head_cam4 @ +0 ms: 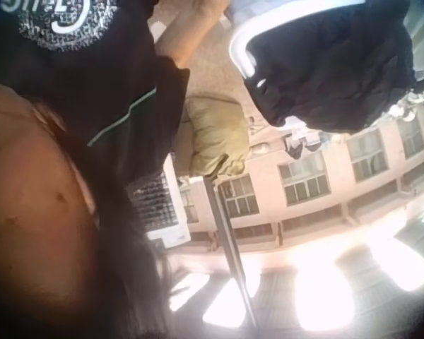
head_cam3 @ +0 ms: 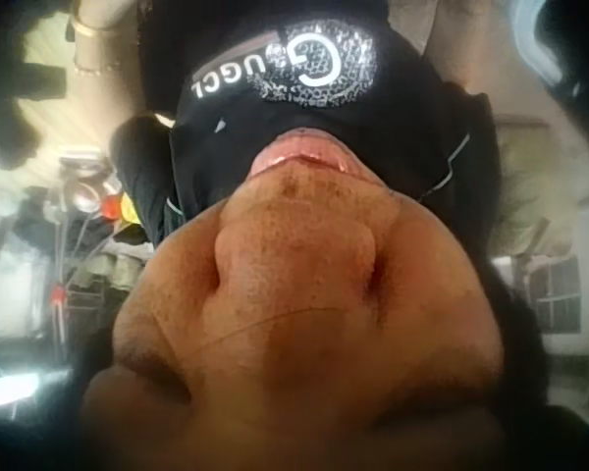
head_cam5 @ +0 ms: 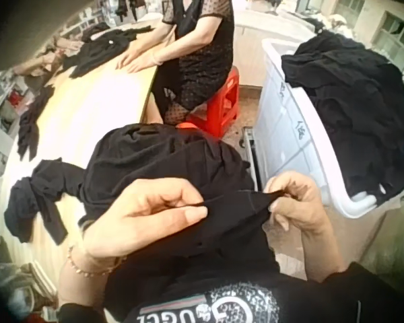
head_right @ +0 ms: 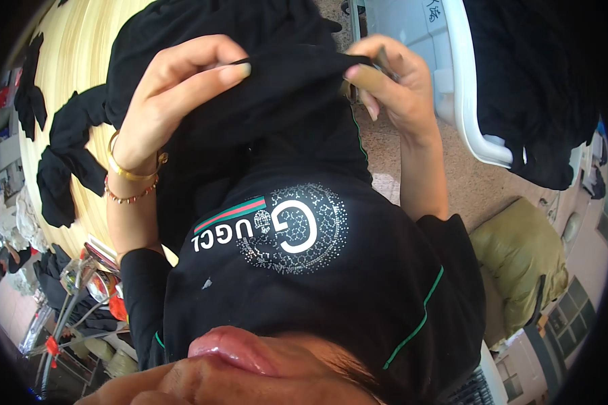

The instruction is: Trimming loose threads from black clothing items using thread snips in a factory setting.

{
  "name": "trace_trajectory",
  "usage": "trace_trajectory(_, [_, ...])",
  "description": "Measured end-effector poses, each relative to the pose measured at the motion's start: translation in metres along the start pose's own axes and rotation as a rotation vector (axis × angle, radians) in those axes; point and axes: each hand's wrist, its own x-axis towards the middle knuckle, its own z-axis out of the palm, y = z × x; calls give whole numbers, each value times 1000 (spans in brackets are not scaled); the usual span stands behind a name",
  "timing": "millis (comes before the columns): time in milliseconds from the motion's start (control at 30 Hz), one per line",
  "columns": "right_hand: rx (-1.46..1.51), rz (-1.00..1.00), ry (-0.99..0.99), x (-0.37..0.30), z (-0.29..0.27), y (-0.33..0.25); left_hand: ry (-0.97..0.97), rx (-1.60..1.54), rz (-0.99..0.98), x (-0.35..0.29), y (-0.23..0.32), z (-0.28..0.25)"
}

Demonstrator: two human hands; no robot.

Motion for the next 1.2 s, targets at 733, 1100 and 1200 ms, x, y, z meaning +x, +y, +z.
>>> trace_trajectory(733, [-926,-324,-6,58,70,-29,339,-563,-25,7,-60,8])
trace_trajectory(1100, [-1036,-453,-160,56,52,-9,343,-324,11,4,-53,20])
trace_trajectory(1200, [-1112,-523,-188,58,52,-10,322,-311,27,4,-53,18])
